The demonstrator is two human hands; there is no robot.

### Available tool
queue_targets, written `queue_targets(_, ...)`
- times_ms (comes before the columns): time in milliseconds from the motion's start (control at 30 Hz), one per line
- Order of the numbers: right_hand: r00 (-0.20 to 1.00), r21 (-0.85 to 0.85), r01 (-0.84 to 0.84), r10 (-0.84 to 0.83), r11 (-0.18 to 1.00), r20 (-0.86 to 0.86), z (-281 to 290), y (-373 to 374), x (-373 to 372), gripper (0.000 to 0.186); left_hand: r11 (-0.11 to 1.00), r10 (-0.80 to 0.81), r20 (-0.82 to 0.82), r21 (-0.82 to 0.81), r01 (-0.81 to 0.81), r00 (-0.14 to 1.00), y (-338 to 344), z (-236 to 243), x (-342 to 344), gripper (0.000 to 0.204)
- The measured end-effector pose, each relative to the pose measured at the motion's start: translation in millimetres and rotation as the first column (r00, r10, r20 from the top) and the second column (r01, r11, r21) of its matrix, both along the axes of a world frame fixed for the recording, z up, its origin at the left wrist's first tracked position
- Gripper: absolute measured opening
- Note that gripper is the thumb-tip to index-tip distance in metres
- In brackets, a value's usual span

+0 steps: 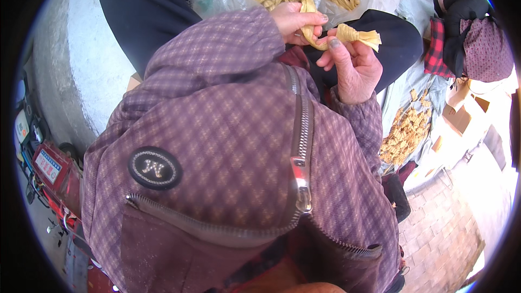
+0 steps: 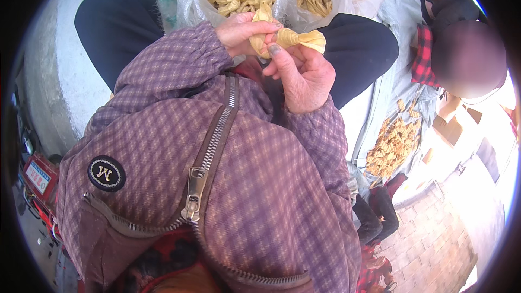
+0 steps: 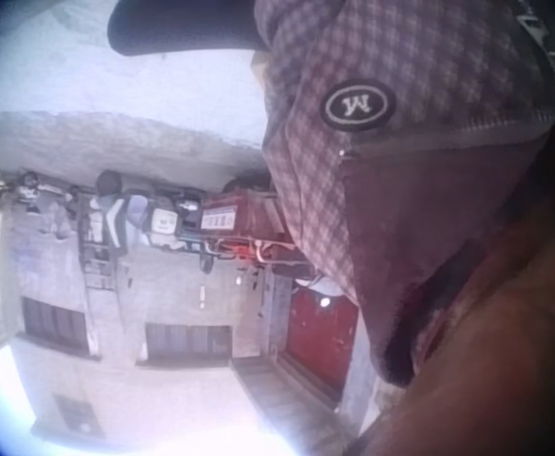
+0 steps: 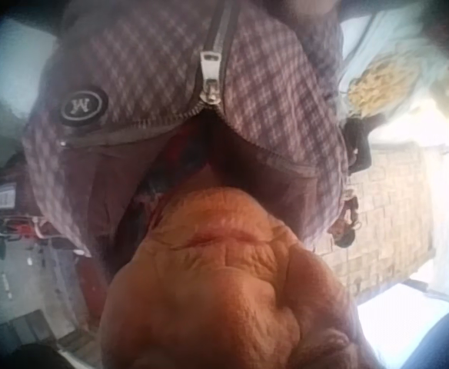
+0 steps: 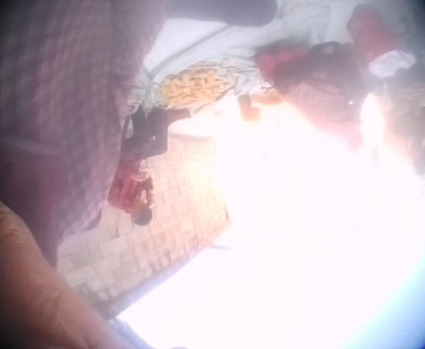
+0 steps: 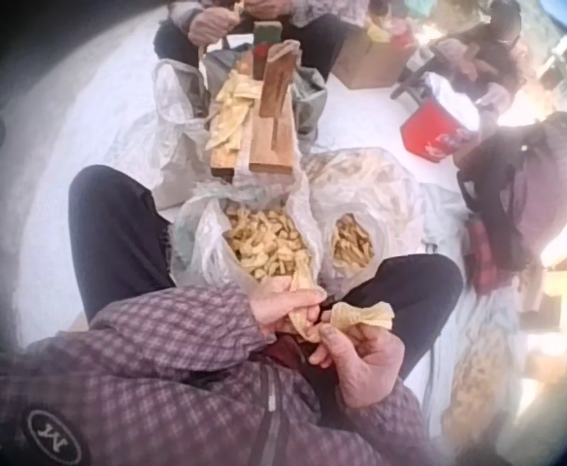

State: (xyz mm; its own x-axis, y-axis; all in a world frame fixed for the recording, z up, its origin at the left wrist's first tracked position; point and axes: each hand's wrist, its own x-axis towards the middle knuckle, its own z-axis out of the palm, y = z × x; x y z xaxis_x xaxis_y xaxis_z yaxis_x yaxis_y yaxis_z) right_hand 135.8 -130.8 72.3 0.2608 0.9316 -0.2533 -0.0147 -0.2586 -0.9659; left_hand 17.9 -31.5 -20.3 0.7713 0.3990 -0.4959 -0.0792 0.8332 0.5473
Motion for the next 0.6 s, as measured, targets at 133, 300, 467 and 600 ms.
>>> queue_targets(133,0.977,0.220,0.050,-0.093,0.974,0.191,0,22,-4,0.023,0.999,-0.036,-0.172,-0.016,0.034,0.984,12,8,-7,0.024)
queue_targets(300,0.965,0.136,0.041,-0.075,0.990,0.253,-7,5,-11,0.027,0.998,0.065,-0.304,0.026,-0.059,0.951,13,7,-4,0.023)
queue_targets(467,0.928,0.273,-0.034,-0.071,0.961,0.366,5,41,-9,0.023,0.919,-0.084,-0.315,0.342,0.196,0.945,4,6,-6,0.016)
queue_targets(600,0.537,0.010,-0.264,0.138,0.964,0.832,-40,67,14,0.023,0.643,-0.009,-0.366,0.711,0.285,0.931,-3,8,-4,0.013)
